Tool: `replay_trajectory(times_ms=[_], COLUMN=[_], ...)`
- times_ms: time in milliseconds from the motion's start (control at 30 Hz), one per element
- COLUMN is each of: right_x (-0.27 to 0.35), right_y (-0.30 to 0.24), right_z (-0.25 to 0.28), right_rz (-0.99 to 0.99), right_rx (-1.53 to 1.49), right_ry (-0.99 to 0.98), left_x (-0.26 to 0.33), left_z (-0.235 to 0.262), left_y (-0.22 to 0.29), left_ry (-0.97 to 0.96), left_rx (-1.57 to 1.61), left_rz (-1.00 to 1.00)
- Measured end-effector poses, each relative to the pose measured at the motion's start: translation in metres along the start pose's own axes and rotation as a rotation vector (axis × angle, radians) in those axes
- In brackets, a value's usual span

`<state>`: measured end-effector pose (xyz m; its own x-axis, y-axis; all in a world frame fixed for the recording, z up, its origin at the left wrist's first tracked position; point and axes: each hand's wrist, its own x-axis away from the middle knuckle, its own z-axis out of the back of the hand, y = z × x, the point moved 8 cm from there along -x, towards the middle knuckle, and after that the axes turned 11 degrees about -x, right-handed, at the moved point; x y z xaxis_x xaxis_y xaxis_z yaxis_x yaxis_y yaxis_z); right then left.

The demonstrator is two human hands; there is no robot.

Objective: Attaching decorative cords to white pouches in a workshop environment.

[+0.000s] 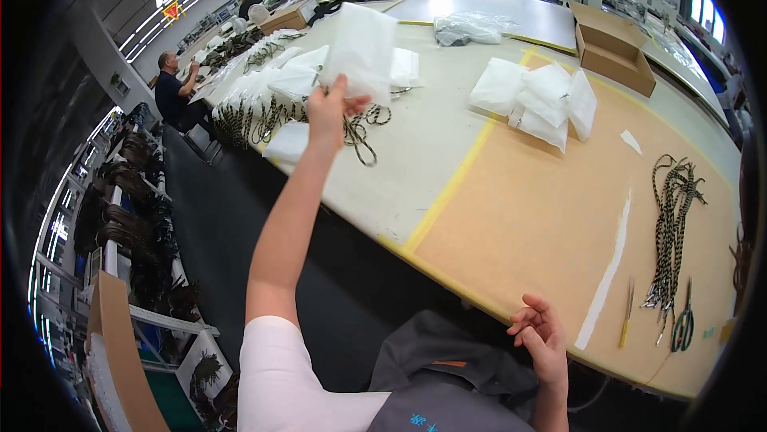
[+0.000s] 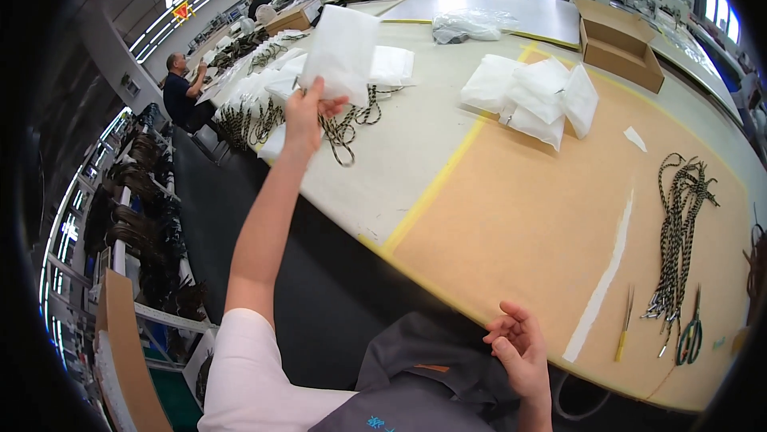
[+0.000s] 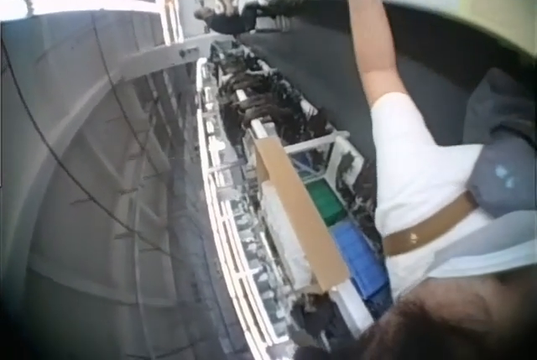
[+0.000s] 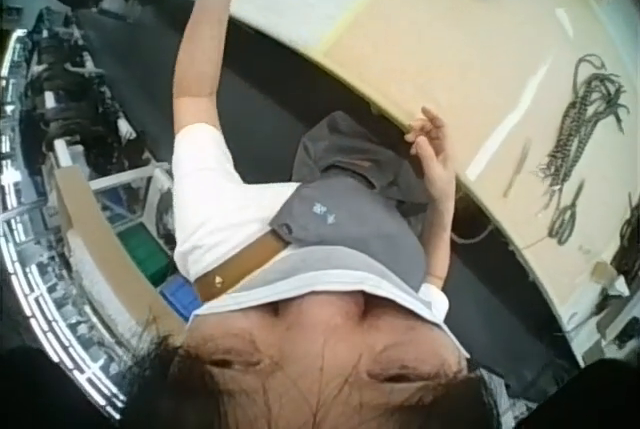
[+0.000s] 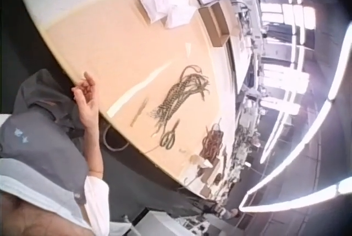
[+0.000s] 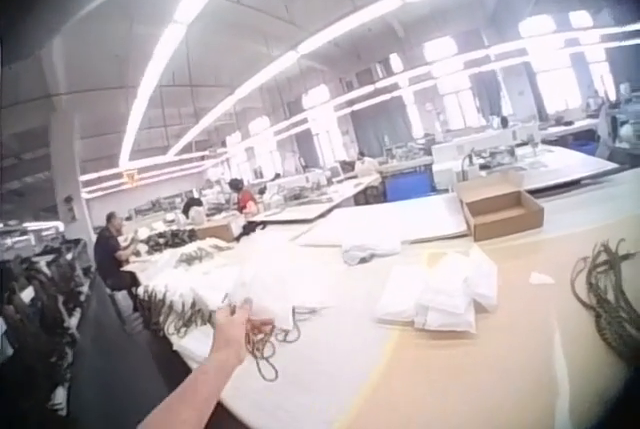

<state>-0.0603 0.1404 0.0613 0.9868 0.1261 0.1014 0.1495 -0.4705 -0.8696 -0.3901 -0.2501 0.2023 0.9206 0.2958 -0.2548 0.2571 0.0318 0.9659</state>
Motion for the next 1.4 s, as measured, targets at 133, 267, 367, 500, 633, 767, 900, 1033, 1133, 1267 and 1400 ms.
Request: replay_trajectory(times_ms=[133,267,367,500,633,767,900,1033,1133,1267,1400], right_x=[0.009,0.005,0.004,0.002,-0.023,-0.112,-0.243,-0.361,-0.391,-0.348,-0.234], right_y=[-0.001,-0.009,-0.02,-0.026,-0.056,-0.121,-0.17,-0.175,-0.165,-0.173,-0.197], right_z=[0.0,0.024,0.038,0.054,0.047,0.101,0.156,0.169,0.195,0.205,0.196], right_rz=[-0.065,-0.018,0.007,-0.031,-0.207,-0.024,0.271,0.527,0.521,0.632,0.525], right_rx=[0.005,0.162,0.25,0.345,0.553,0.924,1.19,1.386,1.434,1.327,1.171], right_ry=[0.039,0.068,0.136,0.202,-0.005,0.174,0.392,0.521,0.545,0.555,0.67], left_x=[-0.08,-0.077,-0.04,0.026,-0.024,-0.084,-0.113,-0.131,-0.107,-0.074,-0.022], left_z=[0.095,0.021,-0.096,-0.283,-0.349,-0.361,-0.366,-0.372,-0.389,-0.388,-0.409], left_y=[-0.032,-0.094,-0.094,-0.056,-0.055,-0.095,-0.137,-0.194,-0.191,-0.167,-0.158], left_ry=[0.512,0.112,-0.132,-0.367,-0.323,-0.375,-0.439,-0.585,-0.622,-0.644,-0.696], left_rx=[-0.737,-0.657,-0.783,-0.789,-0.887,-1.154,-1.269,-1.047,-1.051,-1.116,-1.072], left_rz=[0.092,-0.036,-0.317,-0.78,-0.649,-0.205,-0.031,-0.013,-0.055,-0.134,-0.172])
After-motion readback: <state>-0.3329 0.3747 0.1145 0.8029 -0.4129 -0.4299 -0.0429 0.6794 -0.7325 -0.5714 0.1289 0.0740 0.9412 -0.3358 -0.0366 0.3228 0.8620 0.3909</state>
